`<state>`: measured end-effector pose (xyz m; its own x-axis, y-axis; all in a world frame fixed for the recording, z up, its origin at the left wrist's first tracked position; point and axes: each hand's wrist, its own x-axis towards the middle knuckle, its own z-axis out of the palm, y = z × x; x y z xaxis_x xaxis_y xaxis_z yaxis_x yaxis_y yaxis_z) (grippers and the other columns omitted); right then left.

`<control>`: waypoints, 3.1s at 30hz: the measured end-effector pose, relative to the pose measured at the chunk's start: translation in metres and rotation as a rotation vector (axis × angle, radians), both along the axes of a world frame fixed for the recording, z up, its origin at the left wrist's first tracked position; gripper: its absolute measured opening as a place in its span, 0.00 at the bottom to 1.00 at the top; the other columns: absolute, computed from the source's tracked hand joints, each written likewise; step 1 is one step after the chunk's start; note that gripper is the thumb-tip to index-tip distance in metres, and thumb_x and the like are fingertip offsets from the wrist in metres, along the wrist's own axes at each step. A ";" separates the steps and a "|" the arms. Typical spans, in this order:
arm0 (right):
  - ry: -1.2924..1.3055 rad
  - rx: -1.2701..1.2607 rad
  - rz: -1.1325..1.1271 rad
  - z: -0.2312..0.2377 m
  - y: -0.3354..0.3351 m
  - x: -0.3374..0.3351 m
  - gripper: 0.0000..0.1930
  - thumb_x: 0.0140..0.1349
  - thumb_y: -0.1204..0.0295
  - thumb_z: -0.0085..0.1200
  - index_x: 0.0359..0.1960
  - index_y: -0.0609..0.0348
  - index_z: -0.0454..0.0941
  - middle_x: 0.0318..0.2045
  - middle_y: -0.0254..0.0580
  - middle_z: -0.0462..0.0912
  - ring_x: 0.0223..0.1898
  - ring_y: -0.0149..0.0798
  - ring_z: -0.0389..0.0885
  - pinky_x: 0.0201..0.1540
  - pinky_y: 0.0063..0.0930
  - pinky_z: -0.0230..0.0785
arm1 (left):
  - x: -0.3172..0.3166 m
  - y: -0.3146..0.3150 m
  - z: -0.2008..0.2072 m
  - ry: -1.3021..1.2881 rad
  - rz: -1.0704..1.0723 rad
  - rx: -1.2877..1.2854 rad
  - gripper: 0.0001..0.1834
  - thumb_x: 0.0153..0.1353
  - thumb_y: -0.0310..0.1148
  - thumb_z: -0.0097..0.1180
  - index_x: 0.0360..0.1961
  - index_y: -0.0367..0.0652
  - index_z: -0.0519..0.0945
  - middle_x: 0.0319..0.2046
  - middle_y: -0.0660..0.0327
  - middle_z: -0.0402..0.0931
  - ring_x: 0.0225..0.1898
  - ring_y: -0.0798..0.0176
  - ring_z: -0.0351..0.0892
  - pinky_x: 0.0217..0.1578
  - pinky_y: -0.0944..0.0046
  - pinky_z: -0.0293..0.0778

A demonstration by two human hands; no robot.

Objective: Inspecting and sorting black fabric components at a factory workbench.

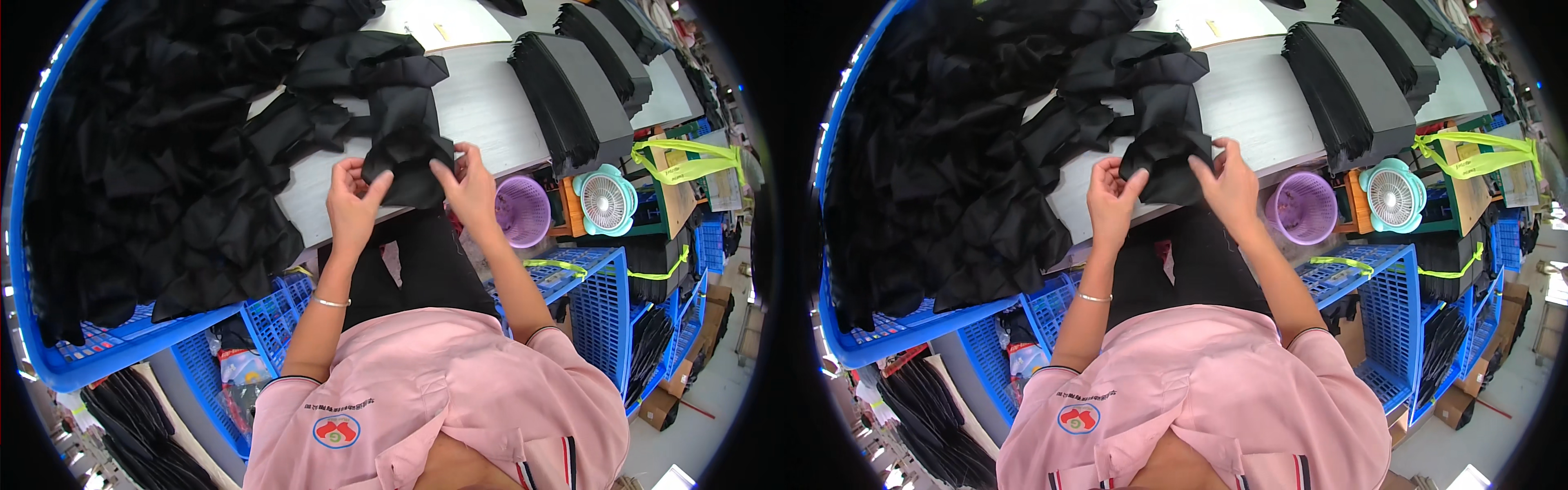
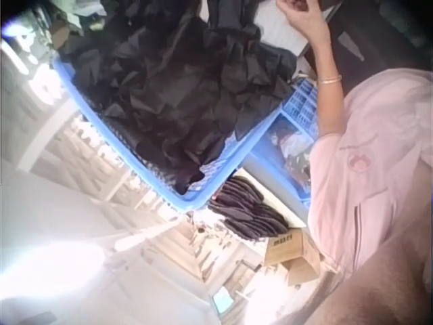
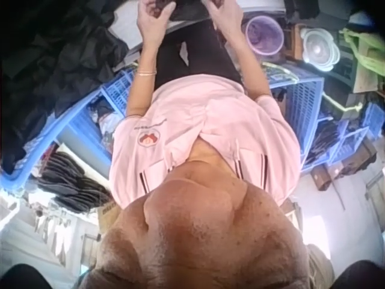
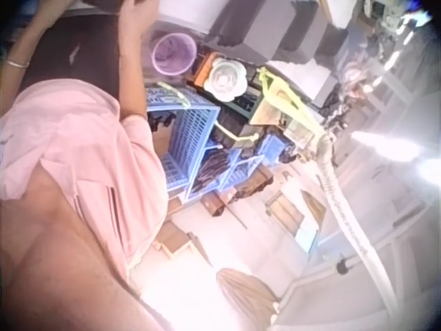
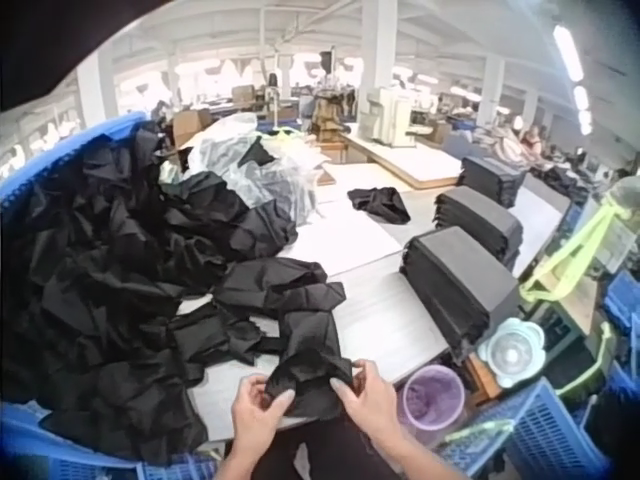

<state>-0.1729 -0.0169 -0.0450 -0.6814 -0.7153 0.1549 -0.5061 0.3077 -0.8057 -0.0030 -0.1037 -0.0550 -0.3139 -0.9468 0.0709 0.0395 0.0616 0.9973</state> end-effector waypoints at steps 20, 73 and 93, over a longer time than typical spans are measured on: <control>0.074 -0.152 0.283 0.010 -0.006 -0.039 0.19 0.57 0.69 0.67 0.51 0.56 0.81 0.44 0.46 0.80 0.37 0.44 0.82 0.41 0.34 0.75 | -0.047 -0.062 0.025 -0.557 -0.449 -0.755 0.22 0.59 0.38 0.65 0.54 0.43 0.79 0.58 0.48 0.77 0.64 0.44 0.71 0.64 0.50 0.66; 0.168 -0.083 0.067 0.060 0.152 0.068 0.18 0.62 0.69 0.64 0.51 0.60 0.76 0.43 0.52 0.82 0.44 0.46 0.82 0.47 0.38 0.72 | -0.001 0.085 0.038 0.644 -0.603 0.850 0.27 0.60 0.28 0.61 0.60 0.33 0.71 0.49 0.48 0.80 0.50 0.49 0.84 0.53 0.49 0.81; -0.095 0.250 0.346 0.029 0.122 0.042 0.30 0.66 0.59 0.55 0.68 0.51 0.66 0.39 0.64 0.83 0.41 0.64 0.83 0.44 0.51 0.75 | -0.013 -0.010 0.010 -0.565 -0.020 -0.796 0.27 0.49 0.10 0.47 0.52 0.30 0.80 0.68 0.53 0.67 0.55 0.42 0.72 0.57 0.53 0.70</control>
